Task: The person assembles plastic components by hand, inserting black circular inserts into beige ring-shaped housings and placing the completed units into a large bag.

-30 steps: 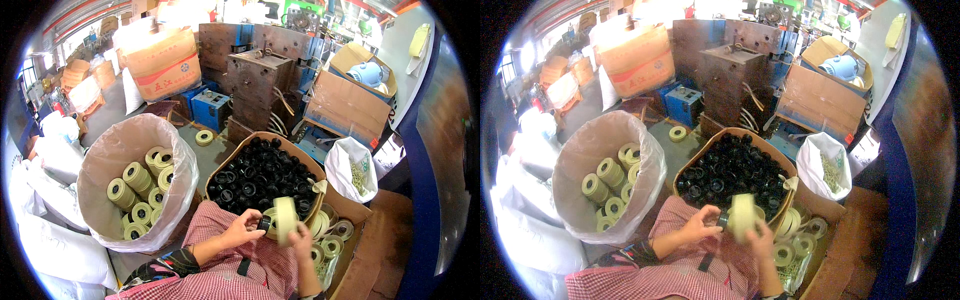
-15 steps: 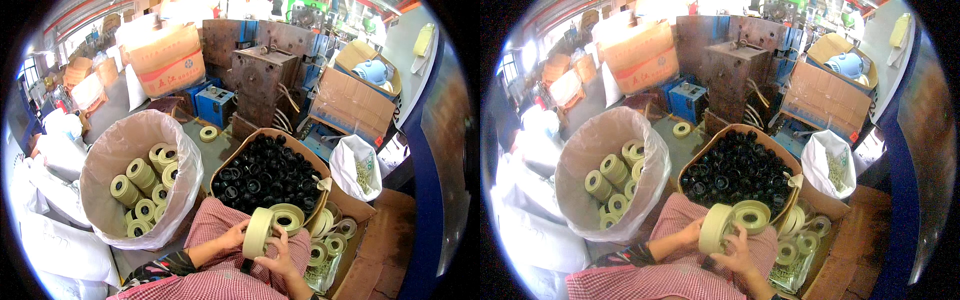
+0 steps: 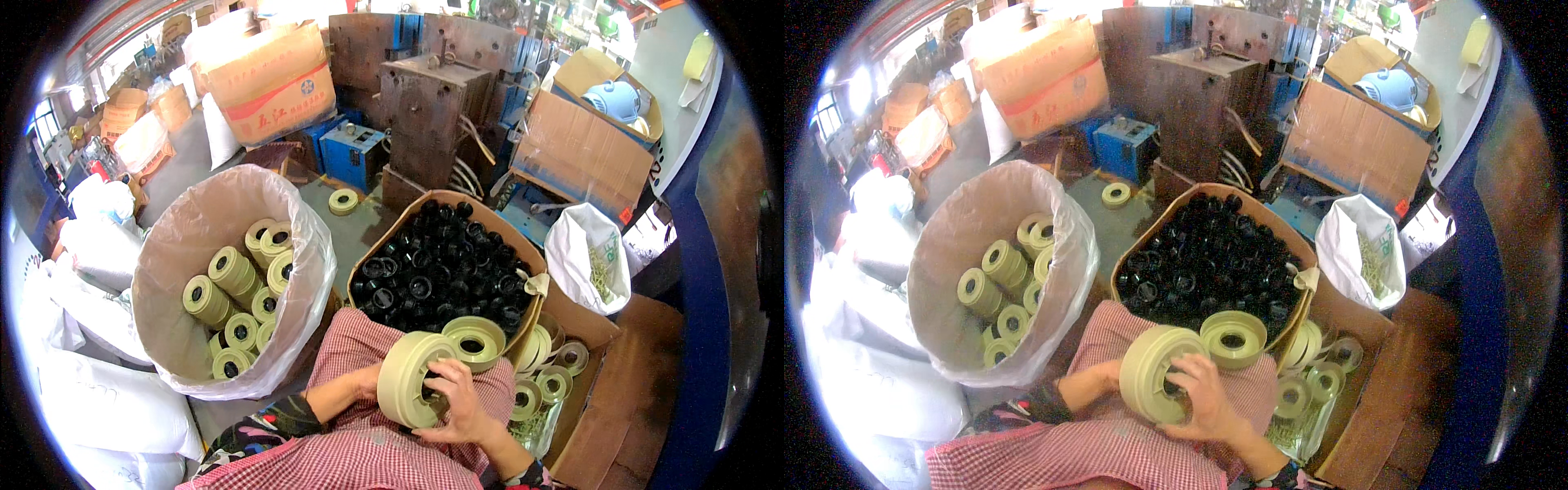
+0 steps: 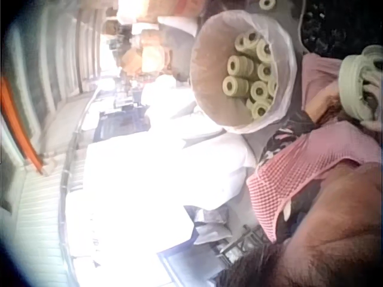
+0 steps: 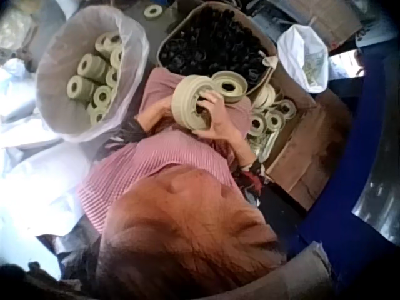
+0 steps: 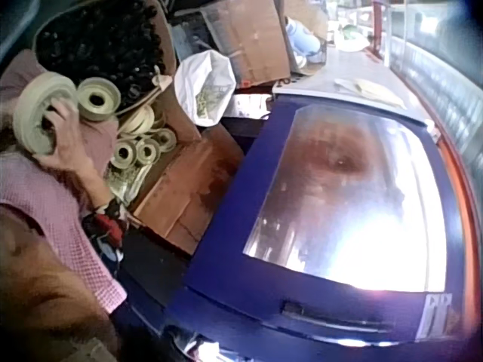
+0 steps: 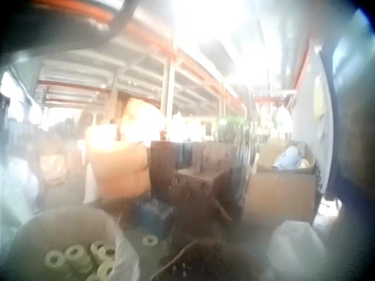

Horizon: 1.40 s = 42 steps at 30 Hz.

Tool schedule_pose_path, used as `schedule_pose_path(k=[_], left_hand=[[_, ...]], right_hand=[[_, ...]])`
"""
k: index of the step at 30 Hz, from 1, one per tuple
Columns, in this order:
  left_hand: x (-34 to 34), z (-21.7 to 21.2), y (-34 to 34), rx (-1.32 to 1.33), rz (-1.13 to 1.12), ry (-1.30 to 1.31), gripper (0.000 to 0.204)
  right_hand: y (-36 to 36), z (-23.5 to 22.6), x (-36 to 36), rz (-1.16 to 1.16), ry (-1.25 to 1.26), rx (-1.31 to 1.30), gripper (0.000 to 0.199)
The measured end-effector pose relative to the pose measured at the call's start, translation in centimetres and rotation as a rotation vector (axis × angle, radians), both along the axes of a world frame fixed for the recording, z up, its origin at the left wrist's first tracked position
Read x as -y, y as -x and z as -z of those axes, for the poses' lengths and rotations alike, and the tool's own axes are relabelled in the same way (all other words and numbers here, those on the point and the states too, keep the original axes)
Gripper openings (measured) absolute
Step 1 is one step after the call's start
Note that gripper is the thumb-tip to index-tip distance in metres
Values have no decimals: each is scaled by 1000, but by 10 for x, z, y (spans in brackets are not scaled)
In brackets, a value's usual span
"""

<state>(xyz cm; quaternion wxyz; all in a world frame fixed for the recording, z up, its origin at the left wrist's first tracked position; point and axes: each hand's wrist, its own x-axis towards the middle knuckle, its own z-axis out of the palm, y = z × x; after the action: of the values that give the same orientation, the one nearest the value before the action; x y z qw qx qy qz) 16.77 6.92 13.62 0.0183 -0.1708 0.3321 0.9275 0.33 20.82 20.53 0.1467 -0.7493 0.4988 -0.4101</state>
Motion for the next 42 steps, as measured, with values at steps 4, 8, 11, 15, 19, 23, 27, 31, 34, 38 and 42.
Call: schedule_pose_path(k=[4, 8, 11, 15, 19, 23, 27, 31, 34, 38, 42], left_hand=[[5, -14, 1, 17, -8, 55, 44], [-7, -29, 15, 10, -97, 56, 40], [-6, -12, 13, -88, -80, 384, 46], [-4, -18, 19, -65, -39, 482, 49], [-3, -7, 23, -88, -23, 486, 46], [10, -7, 20, -70, -37, 456, 48], [15, -5, 24, -43, -23, 355, 60], [17, 10, 29, -95, -92, 670, 70], [18, 3, 28, -19, -93, 871, 72], [22, -6, 24, 57, 66, 1105, 64], [17, 1, 29, 4, 12, 1183, 61]], right_hand=[[1, 1, -2, 27, 69, -102, 77], [8, 14, -2, 90, -38, 66, 80], [7, 30, -8, 101, -64, 101, 82], [5, 39, -7, 135, -43, 109, 82], [12, 38, -2, 154, -33, 72, 80], [15, 45, 9, 82, -78, 198, 82], [14, 38, 14, 124, -15, 98, 81], [10, 55, 14, 139, -247, 611, 83], [11, 70, 14, 155, -393, 854, 83], [8, 56, 18, 203, -703, 1279, 76], [17, 69, 23, 175, -849, 1476, 56]])
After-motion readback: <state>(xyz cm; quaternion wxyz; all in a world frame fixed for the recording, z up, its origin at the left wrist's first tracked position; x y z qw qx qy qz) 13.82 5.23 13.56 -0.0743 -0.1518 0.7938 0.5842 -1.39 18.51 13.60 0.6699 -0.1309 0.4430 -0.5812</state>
